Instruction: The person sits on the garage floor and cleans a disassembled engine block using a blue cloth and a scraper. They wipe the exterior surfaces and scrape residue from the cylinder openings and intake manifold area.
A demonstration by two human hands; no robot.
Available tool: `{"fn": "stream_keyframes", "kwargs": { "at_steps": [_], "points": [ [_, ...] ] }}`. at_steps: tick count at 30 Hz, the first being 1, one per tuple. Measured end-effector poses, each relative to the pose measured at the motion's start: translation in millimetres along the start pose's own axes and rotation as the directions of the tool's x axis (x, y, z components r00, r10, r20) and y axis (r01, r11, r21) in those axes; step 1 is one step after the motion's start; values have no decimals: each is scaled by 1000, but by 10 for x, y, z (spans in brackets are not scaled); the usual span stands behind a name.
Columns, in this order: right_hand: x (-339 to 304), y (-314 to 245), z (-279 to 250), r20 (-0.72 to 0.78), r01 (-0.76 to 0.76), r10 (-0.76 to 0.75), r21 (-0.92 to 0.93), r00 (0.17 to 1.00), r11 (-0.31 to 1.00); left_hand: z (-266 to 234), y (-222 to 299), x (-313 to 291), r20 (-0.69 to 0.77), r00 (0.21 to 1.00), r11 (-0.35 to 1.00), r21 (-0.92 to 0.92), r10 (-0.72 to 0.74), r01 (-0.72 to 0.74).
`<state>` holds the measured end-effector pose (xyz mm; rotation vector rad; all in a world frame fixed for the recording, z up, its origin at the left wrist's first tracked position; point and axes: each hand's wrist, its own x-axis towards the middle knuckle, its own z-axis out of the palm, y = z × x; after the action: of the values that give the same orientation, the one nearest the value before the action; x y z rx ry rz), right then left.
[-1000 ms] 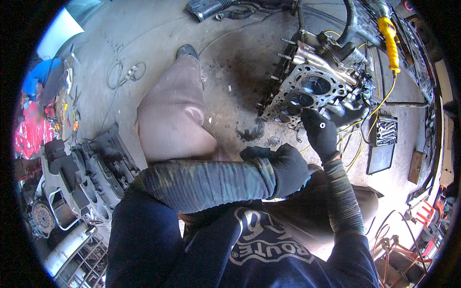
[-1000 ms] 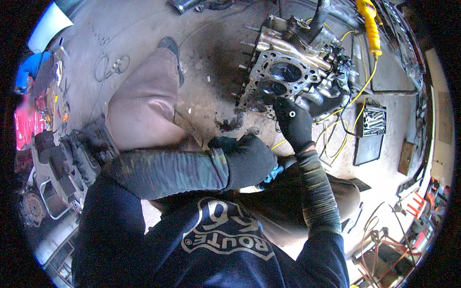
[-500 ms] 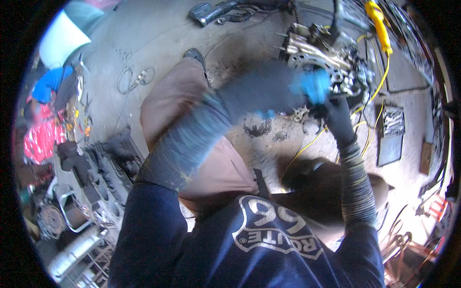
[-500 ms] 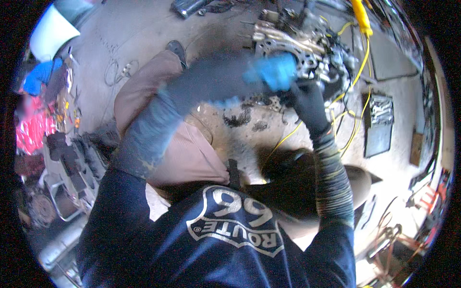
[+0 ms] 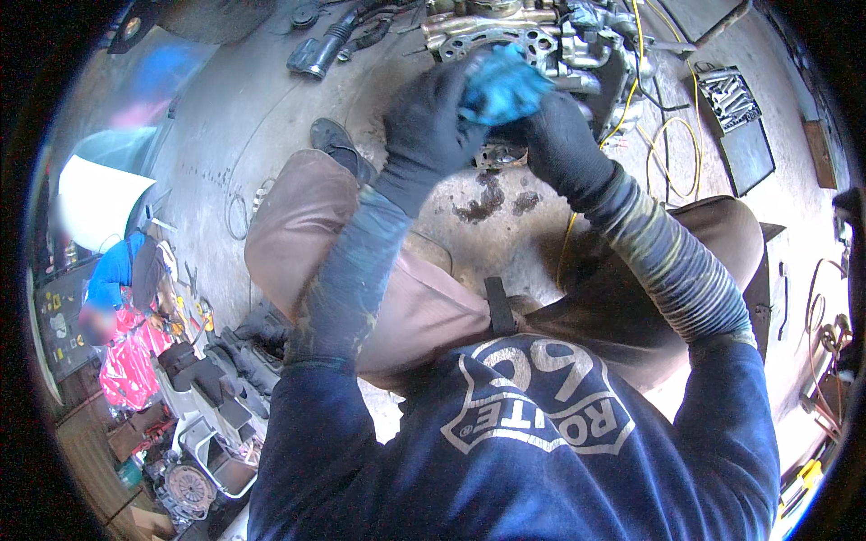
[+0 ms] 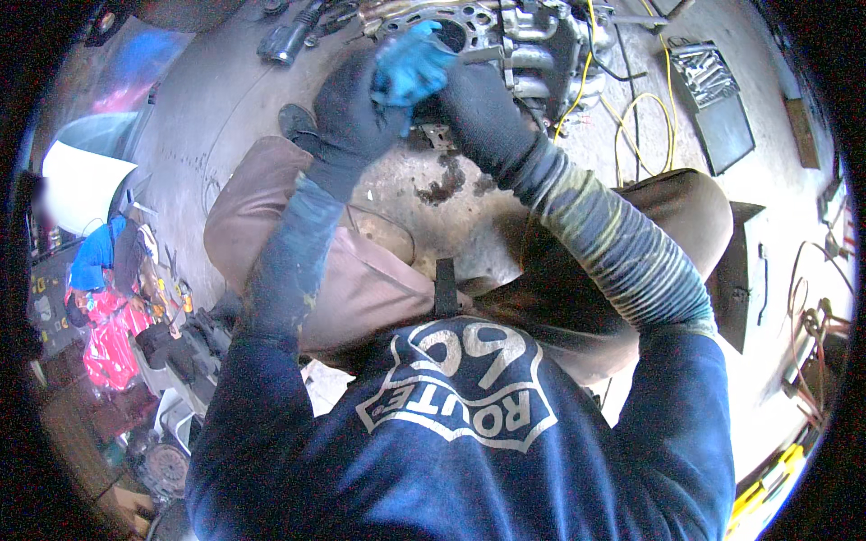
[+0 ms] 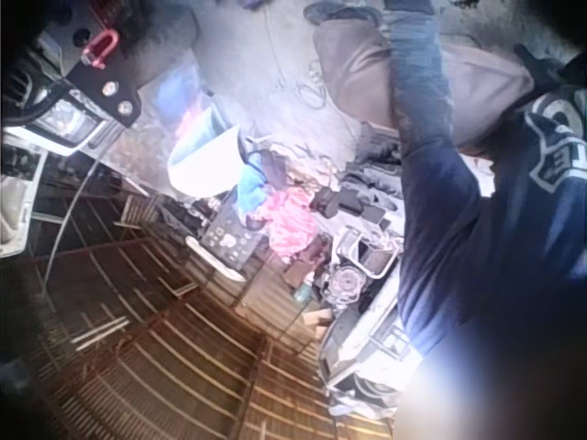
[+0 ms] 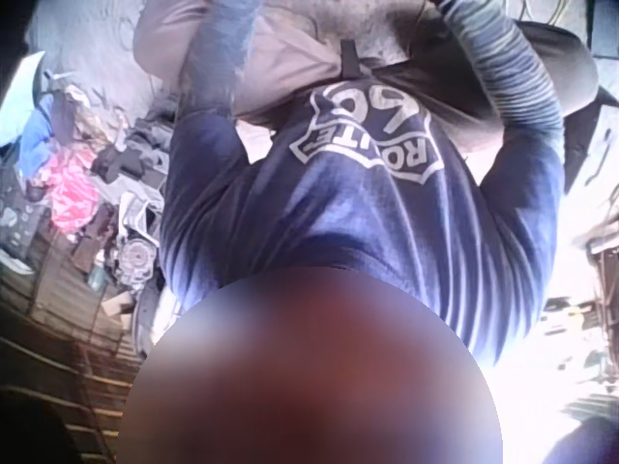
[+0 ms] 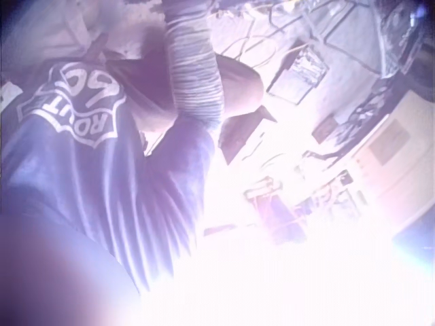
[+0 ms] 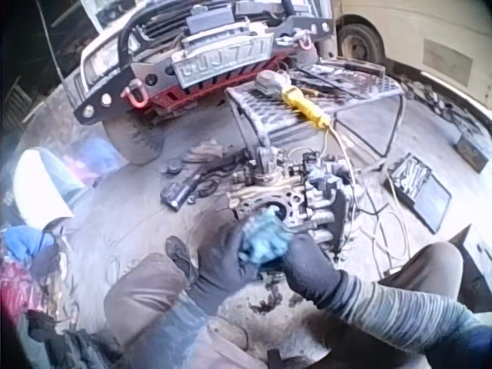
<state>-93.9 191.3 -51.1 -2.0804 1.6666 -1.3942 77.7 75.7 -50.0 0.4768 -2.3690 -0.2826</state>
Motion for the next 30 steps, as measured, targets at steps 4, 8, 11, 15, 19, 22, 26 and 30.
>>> {"fn": "stream_keyframes", "kwargs": {
  "at_steps": [4, 8, 11, 15, 19, 22, 26, 30],
  "points": [
    [100, 13, -77, 97, -349, 356, 543, 929, 764, -138, -337, 44, -46, 981, 971, 141, -191, 195],
    [-1, 66, -344, 174, -383, 397, 748, 901, 542, -686, -548, 134, -213, 894, 917, -22, -393, 398],
    [33, 113, -591, 238, -410, 373, 765, 897, 497, -1555, -588, 46, -395, 886, 961, 27, -243, 276],
    [44, 156, -841, 157, -346, 309, 371, 938, 862, -2488, -452, -765, -447, 891, 746, 620, 80, 244],
    [-71, 373, -1017, 215, -326, 337, -88, 917, 941, -2404, -342, -2184, -365, 499, 610, -328, -786, 721],
    [-268, 584, -971, 248, -611, 558, 346, 792, 712, -1856, -280, -3217, -363, 597, 548, 239, -715, 802],
    [-594, 758, -955, 285, -653, 589, 273, 756, 706, -1102, -20, -4247, 107, 133, 138, 44, -985, 989],
    [-950, 813, -1070, 271, -730, 714, 496, 645, 471, -345, 142, -4599, 190, 334, 356, 94, -923, 930]
  ]
}}
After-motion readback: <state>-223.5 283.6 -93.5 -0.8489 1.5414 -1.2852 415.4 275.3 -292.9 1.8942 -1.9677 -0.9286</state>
